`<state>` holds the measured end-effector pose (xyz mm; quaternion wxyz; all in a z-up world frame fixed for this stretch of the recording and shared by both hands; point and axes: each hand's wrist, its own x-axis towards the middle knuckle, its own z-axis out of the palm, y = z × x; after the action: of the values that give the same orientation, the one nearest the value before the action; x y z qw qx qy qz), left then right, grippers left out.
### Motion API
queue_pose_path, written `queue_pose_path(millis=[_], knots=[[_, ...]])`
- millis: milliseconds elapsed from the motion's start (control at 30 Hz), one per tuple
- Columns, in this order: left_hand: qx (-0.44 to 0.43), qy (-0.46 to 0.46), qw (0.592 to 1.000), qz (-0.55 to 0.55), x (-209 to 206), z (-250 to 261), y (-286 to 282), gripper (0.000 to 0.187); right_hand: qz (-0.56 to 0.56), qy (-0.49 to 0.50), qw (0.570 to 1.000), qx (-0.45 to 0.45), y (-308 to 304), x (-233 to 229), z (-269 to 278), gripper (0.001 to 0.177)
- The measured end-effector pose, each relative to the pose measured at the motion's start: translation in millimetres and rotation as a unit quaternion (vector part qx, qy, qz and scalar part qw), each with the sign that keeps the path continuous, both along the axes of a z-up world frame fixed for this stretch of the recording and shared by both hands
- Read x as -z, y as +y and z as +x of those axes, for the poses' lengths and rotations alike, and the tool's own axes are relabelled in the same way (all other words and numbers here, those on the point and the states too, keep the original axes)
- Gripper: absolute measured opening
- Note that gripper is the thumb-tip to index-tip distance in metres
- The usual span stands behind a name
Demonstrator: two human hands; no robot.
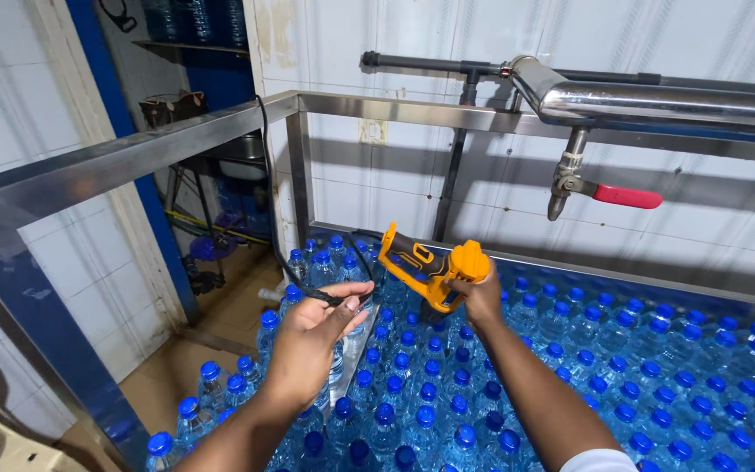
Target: Using a handheld heat gun to shrink plastic safety seals onto the caps of numerous water bottles arranged in a tray.
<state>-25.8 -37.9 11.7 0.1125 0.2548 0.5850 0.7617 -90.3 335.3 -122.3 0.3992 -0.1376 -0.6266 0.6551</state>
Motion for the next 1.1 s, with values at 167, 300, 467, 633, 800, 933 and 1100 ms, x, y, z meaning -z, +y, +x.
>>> queue_pose_path(millis=[167,300,467,633,800,933,1100], knots=[[-0.03,-0.004,1.0,0.004,-1.6,0.1,-6.2,0.048,0.05,-0.023,0.998,-0.013,-12.0,9.9,-18.8,0.086],[-0.049,0.007,0.999,0.008,4.1,-5.9,-12.4,0.037,0.02,0.043,0.999,-0.025,-14.4,22.8,-48.7,0.099],[-0.06,0.011,0.998,0.018,10.0,-12.2,-18.0,0.034,0.046,-0.019,0.998,-0.03,-42.7,-9.9,-36.0,0.093],[-0.055,0.019,0.998,0.03,12.8,-13.9,-26.1,0.028,0.012,-0.024,0.999,-0.031,-50.6,-9.1,-42.0,0.086],[-0.067,0.037,0.997,0.033,13.1,-19.0,-31.6,0.022,-0.032,0.046,0.997,-0.052,-57.3,8.6,-66.9,0.098],[-0.063,0.04,0.997,0.035,12.5,-14.1,-32.1,0.023,-0.055,0.062,0.994,-0.068,-67.3,0.8,-64.8,0.098],[-0.045,0.015,0.999,0.02,17.6,-7.9,-34.0,0.022,0.052,-0.03,0.996,-0.062,-57.8,-0.5,-53.6,0.097]])
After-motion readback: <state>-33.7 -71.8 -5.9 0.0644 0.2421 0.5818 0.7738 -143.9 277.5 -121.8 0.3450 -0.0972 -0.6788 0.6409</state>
